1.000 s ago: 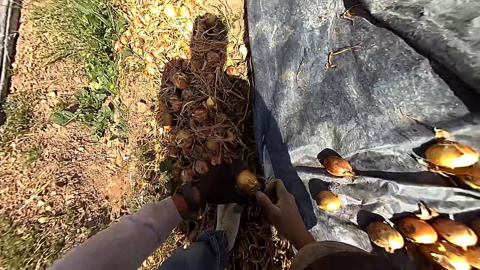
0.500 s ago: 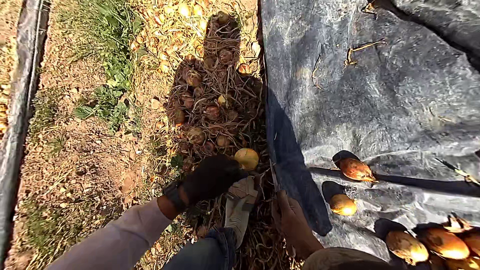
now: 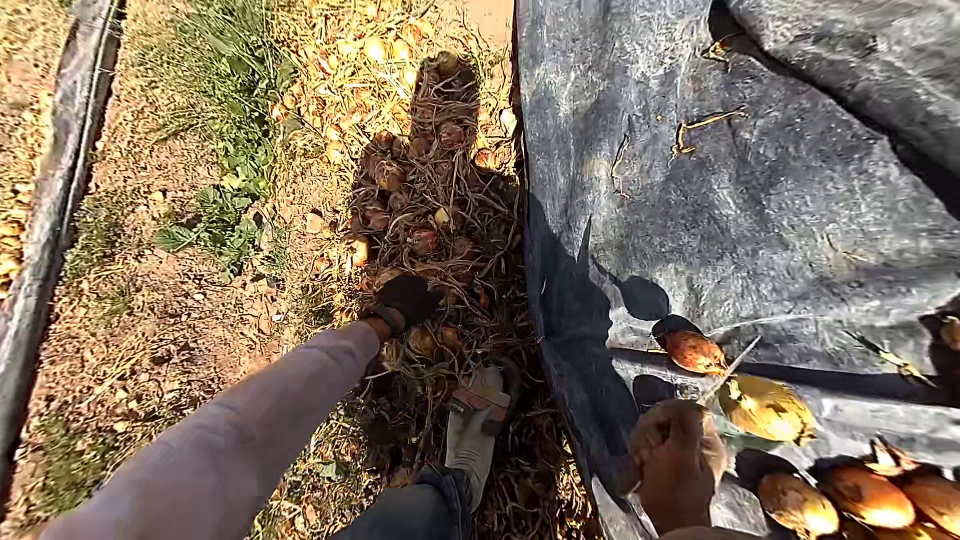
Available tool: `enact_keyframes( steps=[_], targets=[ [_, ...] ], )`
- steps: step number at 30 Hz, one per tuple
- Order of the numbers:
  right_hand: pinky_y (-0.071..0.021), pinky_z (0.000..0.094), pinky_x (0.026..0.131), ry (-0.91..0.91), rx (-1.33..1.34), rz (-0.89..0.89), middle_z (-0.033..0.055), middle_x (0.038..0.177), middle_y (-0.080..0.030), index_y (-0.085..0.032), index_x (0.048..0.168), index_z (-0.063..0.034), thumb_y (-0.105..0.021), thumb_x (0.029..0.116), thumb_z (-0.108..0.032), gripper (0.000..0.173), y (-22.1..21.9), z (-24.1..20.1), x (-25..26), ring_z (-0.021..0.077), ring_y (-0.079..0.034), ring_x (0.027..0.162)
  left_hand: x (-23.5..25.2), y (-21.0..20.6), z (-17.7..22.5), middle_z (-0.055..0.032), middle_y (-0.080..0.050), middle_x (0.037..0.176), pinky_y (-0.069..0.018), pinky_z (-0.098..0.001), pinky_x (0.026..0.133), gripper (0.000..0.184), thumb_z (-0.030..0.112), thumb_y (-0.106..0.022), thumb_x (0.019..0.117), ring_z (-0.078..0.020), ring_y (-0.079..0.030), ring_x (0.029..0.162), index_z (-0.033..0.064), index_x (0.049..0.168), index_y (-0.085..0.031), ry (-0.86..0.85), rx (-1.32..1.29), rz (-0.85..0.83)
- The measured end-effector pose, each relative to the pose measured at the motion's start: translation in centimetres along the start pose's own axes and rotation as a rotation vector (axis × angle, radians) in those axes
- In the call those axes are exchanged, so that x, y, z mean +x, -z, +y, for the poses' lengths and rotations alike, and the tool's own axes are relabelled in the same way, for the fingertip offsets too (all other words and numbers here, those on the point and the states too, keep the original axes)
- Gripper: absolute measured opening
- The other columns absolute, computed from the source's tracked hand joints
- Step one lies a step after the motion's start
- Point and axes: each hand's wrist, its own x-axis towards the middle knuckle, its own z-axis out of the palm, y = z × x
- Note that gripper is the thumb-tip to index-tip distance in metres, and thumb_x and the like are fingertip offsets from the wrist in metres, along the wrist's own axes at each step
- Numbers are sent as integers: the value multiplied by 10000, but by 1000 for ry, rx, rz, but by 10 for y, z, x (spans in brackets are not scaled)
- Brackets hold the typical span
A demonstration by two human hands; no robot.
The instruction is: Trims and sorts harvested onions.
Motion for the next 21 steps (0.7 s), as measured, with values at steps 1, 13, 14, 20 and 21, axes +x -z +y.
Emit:
enact_keyframes(
  steps=[1,13,14,20,21],
  targets=[
    [-364,235,351,19,6,-21,-90,498,-369,-463,723,-211,-323,1082,-440,449,0,-6,2,55,-358,366,12,2,0,-241,-705,1044,-527,-652,874,694,651,-459,1008,-416,-685,1037,7,1004,-717,42,-34,-37],
    [-418,320,378,-63,-305,-258,-18,581,-427,-568,943,-137,-622,943,-587,453,5,13,-5,134,-421,408,-6,-42,57,-218,-626,1300,-523,-607,983,782,462,-839,810,-388,-630,1176,27,1391,-545,-176,-249,-28],
    [-431,326,389,-69,-342,-282,-8,604,-463,-588,978,-126,-630,931,-604,481,4,11,-3,141,-445,424,-24,-44,60,-208,-626,1302,-534,-584,981,869,457,-880,760,-365,-635,1165,31,1428,-522,-285,-273,13],
    [-516,298,541,-80,-353,-488,-15,772,-604,-608,1104,-79,-626,831,-763,737,-36,0,9,90,-568,602,-125,-25,92,-32,-706,1176,-597,-337,948,822,227,-953,674,-128,-693,1068,128,1381,-545,-622,-822,-398],
    [-530,288,553,-44,-315,-500,-13,786,-614,-608,1102,-70,-632,806,-790,779,-42,-1,7,82,-585,622,-132,-22,92,-55,-714,1171,-606,-343,929,792,148,-935,677,-154,-703,1059,114,1378,-565,-606,-987,-491]
  ],
)
